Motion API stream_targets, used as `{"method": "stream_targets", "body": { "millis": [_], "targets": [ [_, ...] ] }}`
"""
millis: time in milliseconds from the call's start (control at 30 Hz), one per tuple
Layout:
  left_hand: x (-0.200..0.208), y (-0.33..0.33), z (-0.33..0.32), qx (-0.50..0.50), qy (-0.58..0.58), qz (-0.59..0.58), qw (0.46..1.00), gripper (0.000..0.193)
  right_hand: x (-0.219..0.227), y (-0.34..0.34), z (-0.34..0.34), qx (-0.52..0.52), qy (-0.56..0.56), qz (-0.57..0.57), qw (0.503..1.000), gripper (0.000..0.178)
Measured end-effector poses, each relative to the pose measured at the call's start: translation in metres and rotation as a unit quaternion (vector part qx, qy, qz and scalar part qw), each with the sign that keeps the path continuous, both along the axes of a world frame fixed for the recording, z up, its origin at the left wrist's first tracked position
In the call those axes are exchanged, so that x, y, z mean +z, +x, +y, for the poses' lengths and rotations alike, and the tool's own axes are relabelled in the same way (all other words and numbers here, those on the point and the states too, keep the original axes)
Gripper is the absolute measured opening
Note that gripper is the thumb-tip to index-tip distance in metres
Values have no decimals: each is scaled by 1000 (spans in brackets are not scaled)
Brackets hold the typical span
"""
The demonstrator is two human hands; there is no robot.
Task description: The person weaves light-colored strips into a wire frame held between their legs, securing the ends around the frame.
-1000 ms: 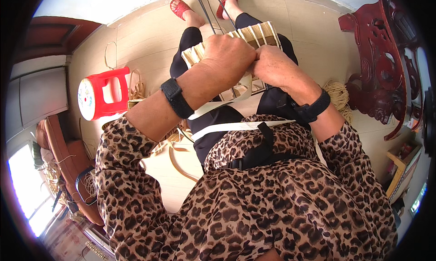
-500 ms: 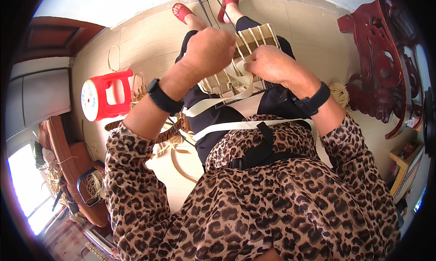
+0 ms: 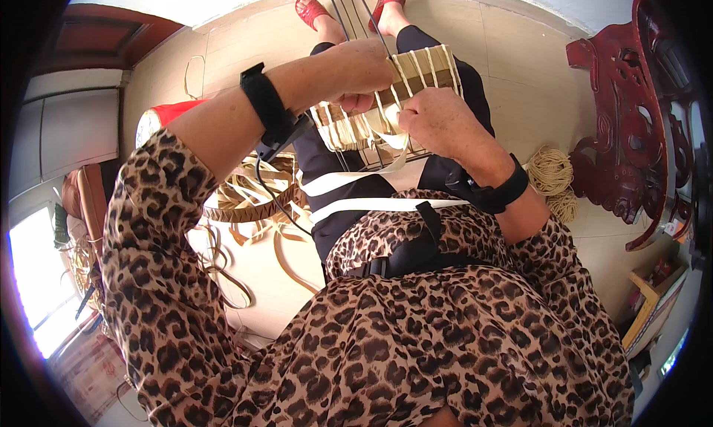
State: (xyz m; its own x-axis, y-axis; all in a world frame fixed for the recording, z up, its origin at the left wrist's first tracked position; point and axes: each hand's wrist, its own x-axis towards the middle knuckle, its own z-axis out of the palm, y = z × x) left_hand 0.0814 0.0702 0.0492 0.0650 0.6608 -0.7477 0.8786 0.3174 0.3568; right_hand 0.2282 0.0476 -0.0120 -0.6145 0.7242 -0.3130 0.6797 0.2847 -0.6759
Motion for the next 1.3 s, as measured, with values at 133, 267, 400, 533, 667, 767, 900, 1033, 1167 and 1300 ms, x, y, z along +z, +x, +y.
{"method": "stream_targets", "body": {
  "millis": [133, 267, 400, 533, 667, 767, 900, 1033, 1167, 1300],
  "targets": [
    [1, 2, 2, 10, -15, 34, 999, 21, -4, 0, 0, 15, 31, 23, 999, 25],
    [-1, 2, 2, 42, -37, 1, 998, 18, 2, 1, 2, 32, 17, 6, 999, 25],
    [-4, 5, -2, 75, -62, -38, 995, 15, 2, 3, 1, 38, 6, -3, 999, 27],
    [-6, -1, -2, 77, -77, -66, 992, 14, 2, 4, 0, 41, 26, -11, 999, 28],
    [-8, -1, 0, 92, -87, -67, 990, 15, 6, 4, 0, 57, 39, -20, 997, 29],
    [-11, 1, -2, 95, -65, -69, 991, 13, 3, 5, 1, 66, 38, -26, 997, 29],
    [-15, -10, -1, 161, -77, -156, 972, 12, 1, 0, 2, 36, 24, -37, 998, 29],
    [-18, -16, 3, 153, -109, -195, 963, 11, 10, -5, 6, 28, 10, -84, 996, 29],
    [-15, -15, 5, 154, -100, -164, 969, 13, 20, -11, 5, 9, 3, -95, 995, 26],
    [-14, -21, 5, 63, -65, -160, 983, 20, 19, -22, -7, -51, 105, -110, 987, 27]
  ]
}}
